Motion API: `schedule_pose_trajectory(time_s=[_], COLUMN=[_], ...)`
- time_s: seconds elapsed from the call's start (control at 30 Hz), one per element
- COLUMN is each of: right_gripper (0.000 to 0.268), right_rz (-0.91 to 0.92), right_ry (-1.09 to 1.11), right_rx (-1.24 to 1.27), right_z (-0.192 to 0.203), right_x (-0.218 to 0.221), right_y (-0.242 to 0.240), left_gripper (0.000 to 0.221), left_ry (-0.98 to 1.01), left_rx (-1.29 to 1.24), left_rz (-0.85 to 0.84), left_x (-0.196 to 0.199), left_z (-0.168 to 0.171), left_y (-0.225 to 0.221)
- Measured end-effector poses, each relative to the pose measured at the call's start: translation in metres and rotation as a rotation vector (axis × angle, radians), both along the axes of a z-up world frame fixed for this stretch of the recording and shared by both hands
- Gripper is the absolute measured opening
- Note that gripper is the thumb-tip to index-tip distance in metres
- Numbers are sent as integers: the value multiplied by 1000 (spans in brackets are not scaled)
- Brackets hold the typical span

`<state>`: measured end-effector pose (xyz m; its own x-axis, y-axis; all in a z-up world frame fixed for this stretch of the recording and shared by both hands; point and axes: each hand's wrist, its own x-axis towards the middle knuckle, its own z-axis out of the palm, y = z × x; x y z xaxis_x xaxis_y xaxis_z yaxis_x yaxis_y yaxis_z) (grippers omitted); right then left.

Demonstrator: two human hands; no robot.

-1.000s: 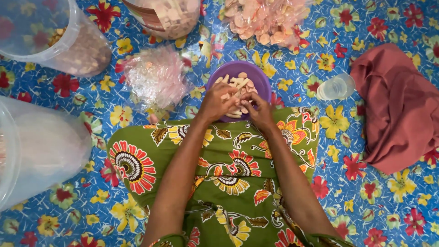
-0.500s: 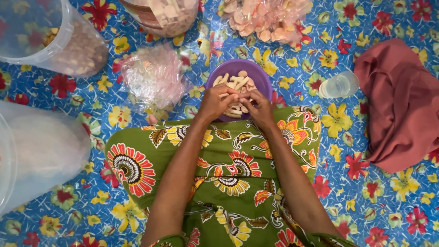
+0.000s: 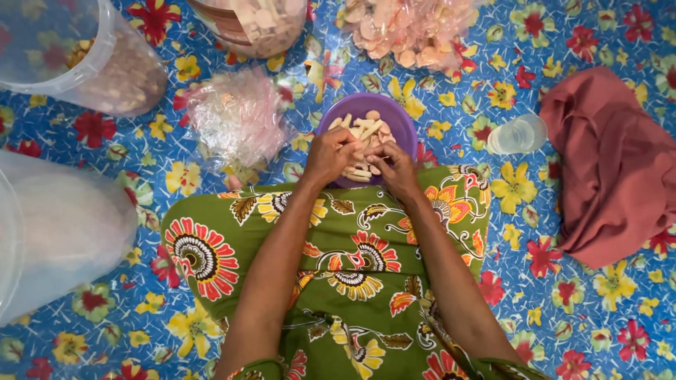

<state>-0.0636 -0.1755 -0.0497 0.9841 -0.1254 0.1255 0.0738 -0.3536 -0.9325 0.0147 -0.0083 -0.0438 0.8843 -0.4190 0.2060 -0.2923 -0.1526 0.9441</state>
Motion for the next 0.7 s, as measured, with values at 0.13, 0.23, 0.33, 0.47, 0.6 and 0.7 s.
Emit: schedule_pose_trajectory(time_s=[0.13, 0.23, 0.33, 0.47, 0.6, 0.7], right_gripper=[9, 10, 13, 13, 11, 11], right_rz=[-27, -32, -43, -39, -18, 7], right_ry=[-2, -1, 12, 27, 129, 200], right_rx=[14, 19, 43, 54, 147, 195], right_z=[29, 27, 27, 32, 90, 83], right_x=[-7, -9, -11, -13, -22, -22], right_y=[14, 14, 16, 17, 38, 32], left_gripper=[3, 3, 6, 9, 17, 19], left_ry=[13, 15, 0, 5, -77, -106], left_rx=[11, 5, 8, 6, -29, -93], left_rz=[18, 28, 36, 73, 208, 367], left_x=[-1, -1, -1, 2, -5, 2], left_z=[-8, -1, 1, -19, 27, 31], left_y=[1, 1, 1, -3, 6, 10])
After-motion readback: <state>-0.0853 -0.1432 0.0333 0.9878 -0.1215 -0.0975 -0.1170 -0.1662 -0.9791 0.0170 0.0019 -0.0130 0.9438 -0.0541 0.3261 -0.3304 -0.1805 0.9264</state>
